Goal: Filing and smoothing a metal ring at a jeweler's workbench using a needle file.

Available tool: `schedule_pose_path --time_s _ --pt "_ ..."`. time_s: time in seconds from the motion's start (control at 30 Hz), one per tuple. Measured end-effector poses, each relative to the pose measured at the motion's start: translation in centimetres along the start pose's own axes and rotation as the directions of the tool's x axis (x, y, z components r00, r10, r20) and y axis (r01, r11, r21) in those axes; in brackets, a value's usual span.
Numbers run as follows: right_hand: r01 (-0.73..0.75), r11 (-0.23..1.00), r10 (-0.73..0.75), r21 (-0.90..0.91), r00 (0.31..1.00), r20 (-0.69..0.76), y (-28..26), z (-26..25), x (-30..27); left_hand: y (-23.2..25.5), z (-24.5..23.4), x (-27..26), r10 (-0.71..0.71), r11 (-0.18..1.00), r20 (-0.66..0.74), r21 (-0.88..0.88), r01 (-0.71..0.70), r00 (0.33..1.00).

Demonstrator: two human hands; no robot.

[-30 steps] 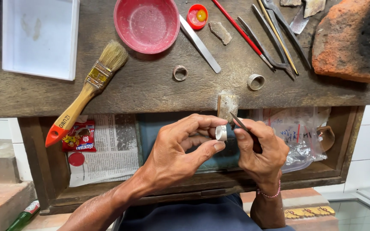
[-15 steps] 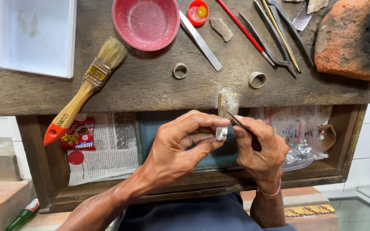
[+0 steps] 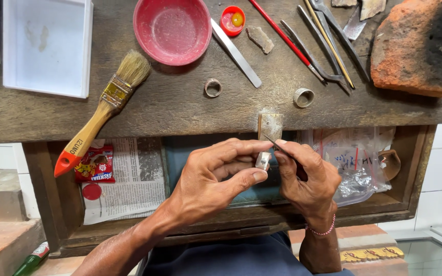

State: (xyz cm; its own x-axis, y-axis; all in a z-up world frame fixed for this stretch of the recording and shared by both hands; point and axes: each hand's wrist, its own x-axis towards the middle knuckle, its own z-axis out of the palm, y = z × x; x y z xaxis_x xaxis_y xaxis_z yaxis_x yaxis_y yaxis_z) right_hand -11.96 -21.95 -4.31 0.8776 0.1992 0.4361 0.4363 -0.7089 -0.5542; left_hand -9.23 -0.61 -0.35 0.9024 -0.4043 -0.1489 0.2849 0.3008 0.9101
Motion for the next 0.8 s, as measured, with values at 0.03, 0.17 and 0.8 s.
schedule_pose_path --time_s 0.03,0.17,0.8 --pt "0.001 1.000 -0.001 0.000 1.000 -0.003 -0.3 -0.3 -0.1 0.0 0.0 -0.2 0.002 1.000 0.001 0.003 -0.002 1.000" --pt "0.087 0.995 -0.087 -0.053 0.996 -0.009 -0.5 -0.3 1.1 0.9 -0.2 0.2 0.293 0.864 0.017 0.424 -0.272 0.956" --pt "0.158 0.976 -0.159 -0.153 0.987 0.008 -0.5 -0.8 1.6 2.3 -2.2 1.5 0.672 0.064 0.325 0.870 -0.490 0.665"
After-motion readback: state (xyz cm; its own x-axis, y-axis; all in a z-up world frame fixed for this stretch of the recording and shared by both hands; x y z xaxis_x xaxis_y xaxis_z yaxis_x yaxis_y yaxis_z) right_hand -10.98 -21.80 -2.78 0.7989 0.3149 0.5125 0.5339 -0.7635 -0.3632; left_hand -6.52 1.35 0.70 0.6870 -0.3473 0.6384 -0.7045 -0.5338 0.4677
